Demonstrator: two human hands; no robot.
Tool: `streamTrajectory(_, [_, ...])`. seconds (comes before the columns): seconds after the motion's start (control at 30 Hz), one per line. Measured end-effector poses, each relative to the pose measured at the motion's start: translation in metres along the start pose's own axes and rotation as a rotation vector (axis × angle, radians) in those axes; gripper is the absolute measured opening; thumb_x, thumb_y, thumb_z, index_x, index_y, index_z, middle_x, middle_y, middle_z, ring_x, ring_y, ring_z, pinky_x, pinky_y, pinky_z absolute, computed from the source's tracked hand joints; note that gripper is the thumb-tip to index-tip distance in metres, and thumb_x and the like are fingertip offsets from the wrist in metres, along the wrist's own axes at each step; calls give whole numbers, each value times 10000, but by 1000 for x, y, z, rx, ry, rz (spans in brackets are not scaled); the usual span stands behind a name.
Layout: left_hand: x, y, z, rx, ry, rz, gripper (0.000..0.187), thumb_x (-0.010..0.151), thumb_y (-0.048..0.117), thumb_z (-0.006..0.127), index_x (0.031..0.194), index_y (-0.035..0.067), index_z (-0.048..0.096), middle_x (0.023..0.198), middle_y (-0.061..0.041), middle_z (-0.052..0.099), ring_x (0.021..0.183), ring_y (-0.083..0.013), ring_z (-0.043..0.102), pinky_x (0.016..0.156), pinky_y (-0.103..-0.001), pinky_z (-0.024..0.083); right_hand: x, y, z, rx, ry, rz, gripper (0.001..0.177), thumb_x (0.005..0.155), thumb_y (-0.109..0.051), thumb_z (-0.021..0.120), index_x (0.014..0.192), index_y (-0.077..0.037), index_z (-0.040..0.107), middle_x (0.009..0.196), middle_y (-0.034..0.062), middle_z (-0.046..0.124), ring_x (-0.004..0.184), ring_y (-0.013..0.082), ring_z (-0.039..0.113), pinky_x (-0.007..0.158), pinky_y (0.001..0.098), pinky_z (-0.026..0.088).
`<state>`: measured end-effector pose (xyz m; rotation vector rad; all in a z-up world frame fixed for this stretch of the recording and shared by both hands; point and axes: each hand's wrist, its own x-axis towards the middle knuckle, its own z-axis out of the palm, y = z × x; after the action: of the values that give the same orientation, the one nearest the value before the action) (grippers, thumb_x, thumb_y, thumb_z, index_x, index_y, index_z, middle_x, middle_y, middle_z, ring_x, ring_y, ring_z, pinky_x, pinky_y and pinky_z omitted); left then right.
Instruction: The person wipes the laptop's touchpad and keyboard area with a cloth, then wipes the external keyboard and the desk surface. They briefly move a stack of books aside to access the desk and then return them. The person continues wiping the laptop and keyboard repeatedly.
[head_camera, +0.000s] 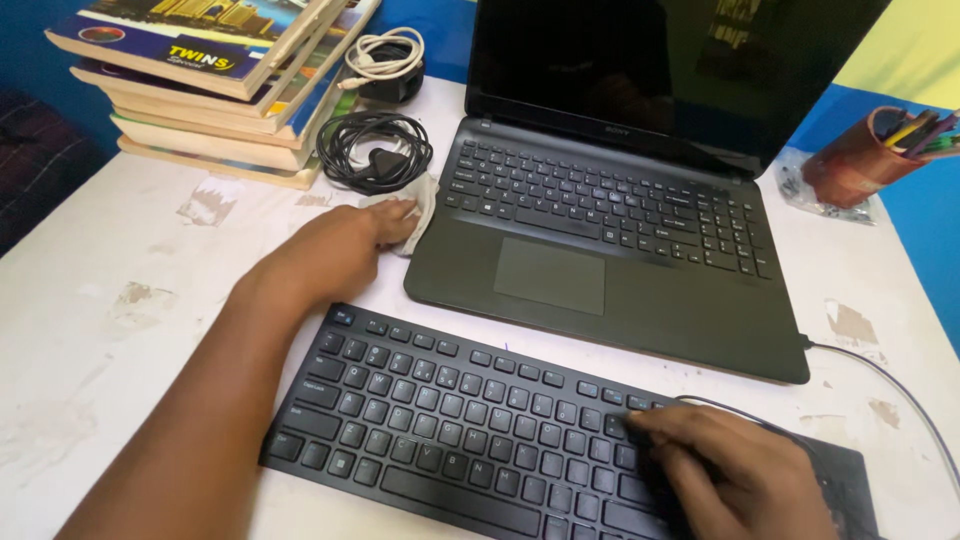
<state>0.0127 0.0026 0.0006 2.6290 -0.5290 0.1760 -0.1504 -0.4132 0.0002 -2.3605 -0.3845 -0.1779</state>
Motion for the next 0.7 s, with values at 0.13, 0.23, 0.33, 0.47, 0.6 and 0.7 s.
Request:
streamTrajectory(0.13, [1,10,-4,73,41,-49,692,687,-157,507,1286,133,694,1415,-117,603,1253,-328,578,1099,-401,384,0,-6,-2,-21,54,-87,285,858,-19,686,1102,-87,816,1010,54,808,977,149,764,898,288,595])
streamTrajectory(0.23, [-6,8,-16,52,-18,-295,455,836,-55,567,1239,96,717,1223,-203,703,1162,-339,677,1034,-404,508,2,-13,-5,-20,31,-61,273,879,-43,683,1110,-97,817,1004,48,822,940,141,765,865,274,607])
streamTrajectory(0.33, [-27,-7,-35,237,-72,-456,269,947,19,542,1122,41,746,1142,-246,719,1059,-394,712,947,-468,550,6,-22,-8,3,31,-6,264,870,-40,675,1089,-89,814,1003,56,810,880,152,771,805,272,635])
streamTrajectory(0.47, [-63,-37,-65,436,-103,-585,288,888,-1,585,1101,28,775,1162,-252,734,1075,-410,725,966,-482,557,7,-37,-12,-11,60,26,252,819,-29,679,1033,-77,803,966,82,829,855,178,766,742,289,637])
streamTrajectory(0.6, [-99,-73,-87,277,48,-721,510,820,-12,622,1291,142,744,1175,-288,722,1083,-443,712,1001,-486,530,6,-51,-12,8,32,61,293,826,-34,665,1081,-91,797,998,82,818,848,165,811,708,293,617])
streamTrajectory(0.7, [-114,-103,-93,389,54,-837,305,894,63,648,1160,-4,783,1196,-294,716,1124,-463,690,984,-514,543,4,-57,-13,-49,45,-27,260,835,-26,654,1053,-72,791,959,83,835,831,161,776,723,275,640])
